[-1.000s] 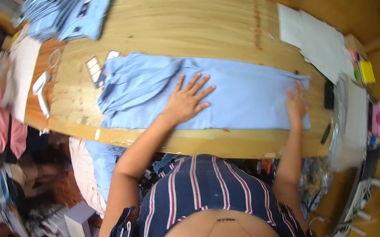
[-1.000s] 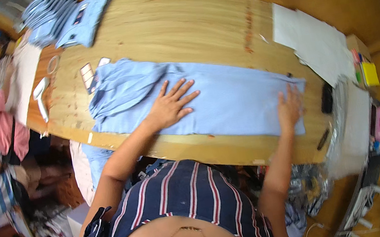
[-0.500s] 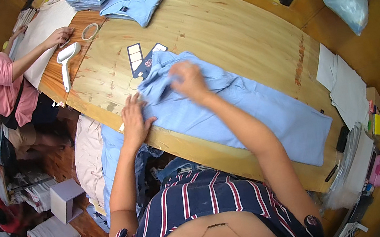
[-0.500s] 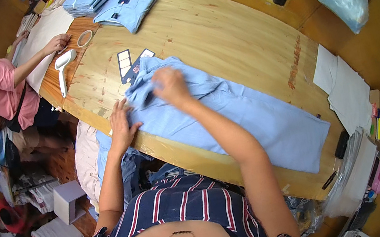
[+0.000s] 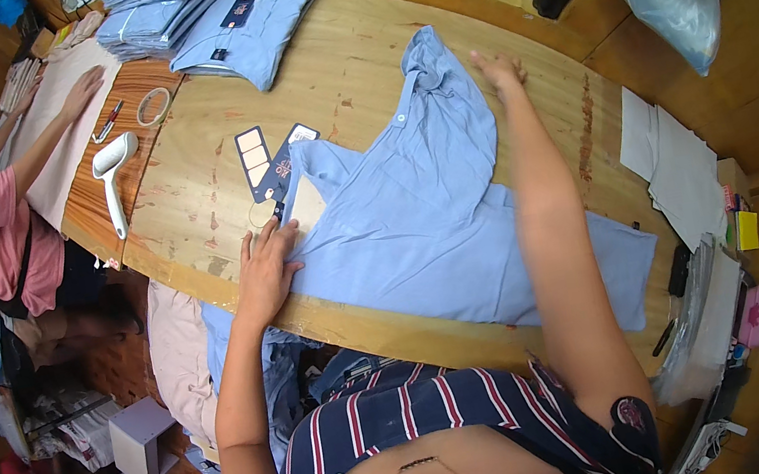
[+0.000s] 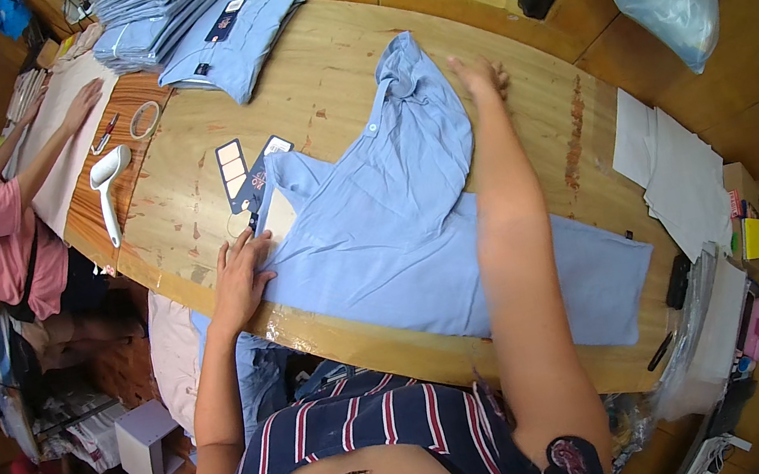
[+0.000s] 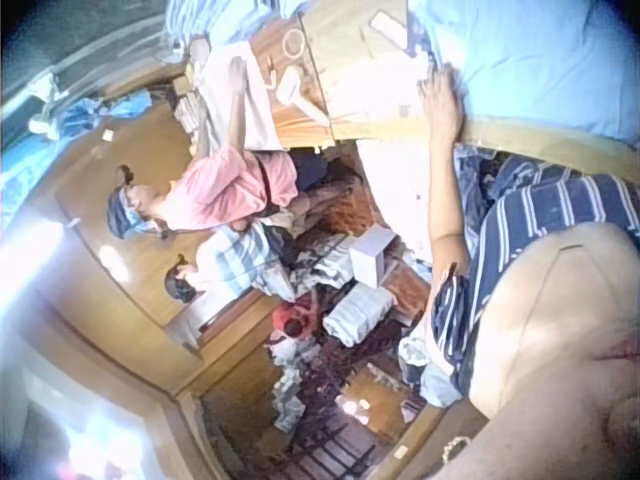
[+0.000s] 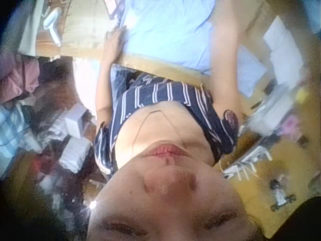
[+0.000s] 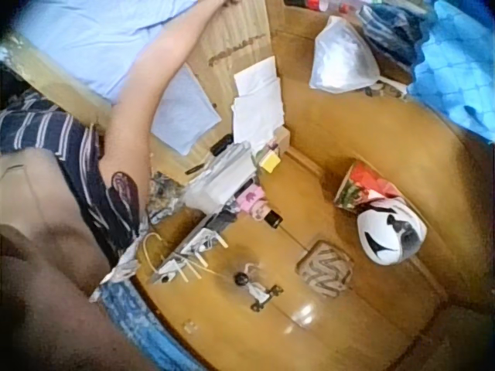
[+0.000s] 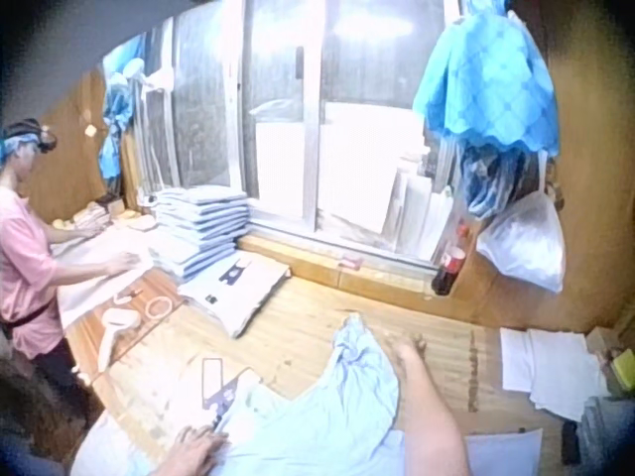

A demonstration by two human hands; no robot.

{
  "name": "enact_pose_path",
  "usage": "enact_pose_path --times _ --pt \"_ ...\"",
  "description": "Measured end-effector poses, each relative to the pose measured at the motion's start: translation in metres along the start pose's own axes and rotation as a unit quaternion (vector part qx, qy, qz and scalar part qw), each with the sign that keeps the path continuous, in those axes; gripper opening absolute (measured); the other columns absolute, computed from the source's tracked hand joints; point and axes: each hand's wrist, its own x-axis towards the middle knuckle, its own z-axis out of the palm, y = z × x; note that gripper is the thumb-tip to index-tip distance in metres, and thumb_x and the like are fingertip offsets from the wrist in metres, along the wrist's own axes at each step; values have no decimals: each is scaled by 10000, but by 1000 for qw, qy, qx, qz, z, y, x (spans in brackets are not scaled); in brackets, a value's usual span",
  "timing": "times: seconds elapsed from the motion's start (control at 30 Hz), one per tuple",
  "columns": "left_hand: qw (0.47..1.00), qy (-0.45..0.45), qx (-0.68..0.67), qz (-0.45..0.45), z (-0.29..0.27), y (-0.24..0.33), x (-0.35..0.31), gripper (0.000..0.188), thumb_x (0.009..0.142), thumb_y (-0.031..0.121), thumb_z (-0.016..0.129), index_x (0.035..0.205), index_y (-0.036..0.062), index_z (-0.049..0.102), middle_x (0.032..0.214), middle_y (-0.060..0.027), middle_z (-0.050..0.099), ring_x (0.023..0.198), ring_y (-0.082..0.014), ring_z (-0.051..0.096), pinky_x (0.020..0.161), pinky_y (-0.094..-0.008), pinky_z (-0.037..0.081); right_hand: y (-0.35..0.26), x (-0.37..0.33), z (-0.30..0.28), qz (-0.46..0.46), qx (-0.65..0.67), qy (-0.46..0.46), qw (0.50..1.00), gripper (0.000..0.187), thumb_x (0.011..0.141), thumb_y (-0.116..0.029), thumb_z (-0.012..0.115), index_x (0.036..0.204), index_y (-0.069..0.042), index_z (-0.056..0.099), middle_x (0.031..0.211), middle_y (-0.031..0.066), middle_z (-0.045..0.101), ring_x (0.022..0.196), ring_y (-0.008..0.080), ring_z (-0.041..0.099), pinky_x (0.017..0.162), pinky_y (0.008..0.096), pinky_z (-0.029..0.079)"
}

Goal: The person folds several blue button-down shirts by hand on a wooden table, using a white card as a guide and trimming loose threads with a pair of snips.

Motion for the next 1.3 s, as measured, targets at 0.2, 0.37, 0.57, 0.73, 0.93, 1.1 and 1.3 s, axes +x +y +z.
enact_pose_path --times 0.2,0.37,0.57,0.73,0.93,1.1,1.3 --pt "998 51 16 26 -6 19 22 394 634 86 638 1009 90 518 1043 -53 508 1046 -248 430 879 -419 316 -8 17 8 -42 133 -96 986 430 700 -332 605 1076 -139 532 1158 115 461 1045 289 455 886 364 369" --pt "977 162 -92 99 21 42 101 182 667 -4 527 830 32 598 833 -96 533 830 -274 485 717 -345 409 -12 -20 -9 -279 154 71 945 284 753 -125 533 1032 -83 509 1066 153 491 1007 331 465 836 371 398" --pt "980 38 -108 163 46 18 180 142 674 -19 544 812 -18 579 774 -107 572 689 -242 543 643 -320 441 -19 -24 6 -311 65 -30 948 388 754 -153 561 1112 -58 446 1069 193 493 984 362 471 822 393 403" --pt "933 155 -317 -74 24 11 178 60 749 -10 489 756 -39 541 694 -151 552 637 -225 536 597 -305 412 -27 -23 5 -272 -29 -25 962 425 779 -271 546 1136 -66 441 1063 195 511 972 362 492 824 406 399" --pt "964 76 -238 87 22 21 161 93 686 3 569 779 -1 578 784 -133 540 736 -269 522 656 -325 419 -46 -14 8 -197 -90 -43 975 447 794 -343 520 1165 -108 441 1147 138 465 1016 365 461 840 425 392" --pt "973 46 -182 134 48 30 175 115 636 23 621 750 15 603 783 -108 561 731 -259 541 669 -322 442 -49 -18 16 -191 -96 -33 976 434 788 -341 534 1169 -152 448 1214 84 396 1093 337 395 864 420 382" --pt "931 100 -344 -70 24 12 174 51 698 39 591 701 -11 579 657 -100 584 598 -162 535 581 -279 426 -48 -15 15 -179 -73 -34 981 449 774 -310 561 1179 -153 447 1211 96 410 1088 341 402 886 409 363"
